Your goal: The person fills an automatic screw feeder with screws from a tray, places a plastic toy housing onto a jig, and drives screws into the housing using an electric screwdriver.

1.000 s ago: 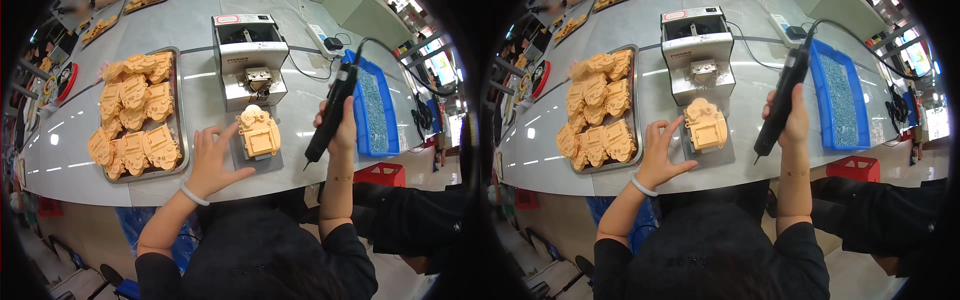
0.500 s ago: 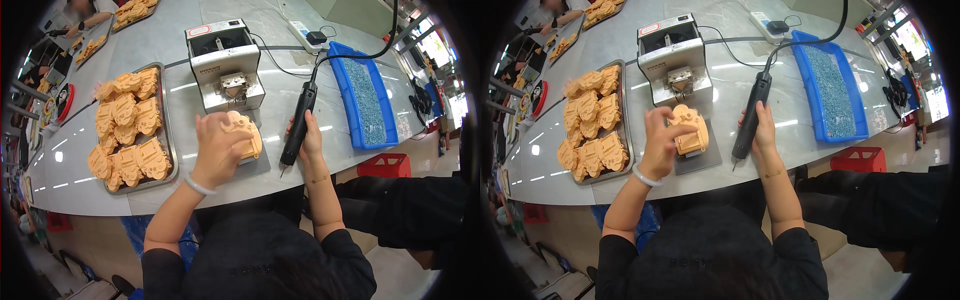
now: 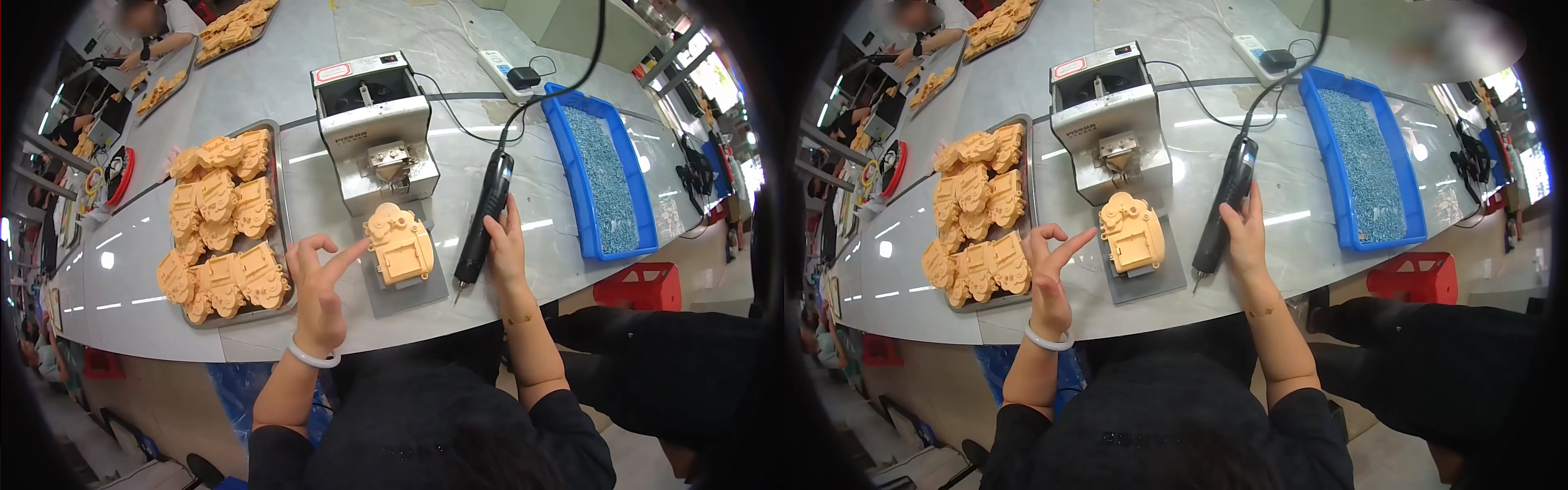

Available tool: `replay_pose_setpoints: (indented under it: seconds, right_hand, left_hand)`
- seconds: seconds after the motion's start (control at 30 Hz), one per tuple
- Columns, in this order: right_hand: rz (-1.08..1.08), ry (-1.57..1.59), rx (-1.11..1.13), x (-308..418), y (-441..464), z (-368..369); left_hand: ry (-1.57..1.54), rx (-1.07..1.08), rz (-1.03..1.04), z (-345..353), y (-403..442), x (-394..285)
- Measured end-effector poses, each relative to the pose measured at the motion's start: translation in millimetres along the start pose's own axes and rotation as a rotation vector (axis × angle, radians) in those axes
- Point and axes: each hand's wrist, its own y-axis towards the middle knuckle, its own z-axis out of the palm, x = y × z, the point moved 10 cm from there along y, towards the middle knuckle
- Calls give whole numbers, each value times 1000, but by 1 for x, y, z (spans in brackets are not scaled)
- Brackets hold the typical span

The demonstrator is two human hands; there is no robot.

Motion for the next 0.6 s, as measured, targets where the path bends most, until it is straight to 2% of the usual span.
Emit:
replay_pose_setpoints:
  seconds: [0.1, 0.2, 0.23, 0.27, 0.3, 0.33, 0.37, 0.43, 0.47, 0.5, 0.57, 0.6]
  right_hand:
    - [-115, -205, -19, 14, -10, -2]
    - [-803, -1133, -160, 102, -63, 40]
    - [-794, -839, 5, 98, -69, 45]
    - [-669, -655, 194, 81, -69, 57]
    - [-350, -646, 301, 57, -62, 70]
    - [-393, -703, 256, 60, -64, 76]
    - [-536, -800, 231, 78, -74, 80]
    - [-770, -583, 247, 113, -95, 79]
    - [-594, -565, 225, 101, -83, 75]
    - [-449, -691, 220, 89, -72, 77]
    - [-580, -741, 227, 91, -82, 79]
    - [-513, -679, 276, 86, -86, 78]
  left_hand:
    - [-41, 14, -114, 3, -9, 24]
    - [-67, -39, -107, 0, -15, 22]
    - [-75, -50, -123, 3, -14, 26]
    - [-61, -37, -145, 5, -15, 27]
    - [-52, -20, -158, 8, -15, 25]
    - [-49, 0, -158, 11, -13, 23]
    - [-6, -36, -85, 7, -16, 14]
    - [107, -41, -113, 3, -16, 10]
    - [101, -25, -210, 7, -17, 22]
    - [163, 25, -231, 13, -18, 27]
    - [188, -15, -159, 10, -22, 9]
    - [183, -34, -162, 9, -21, 7]
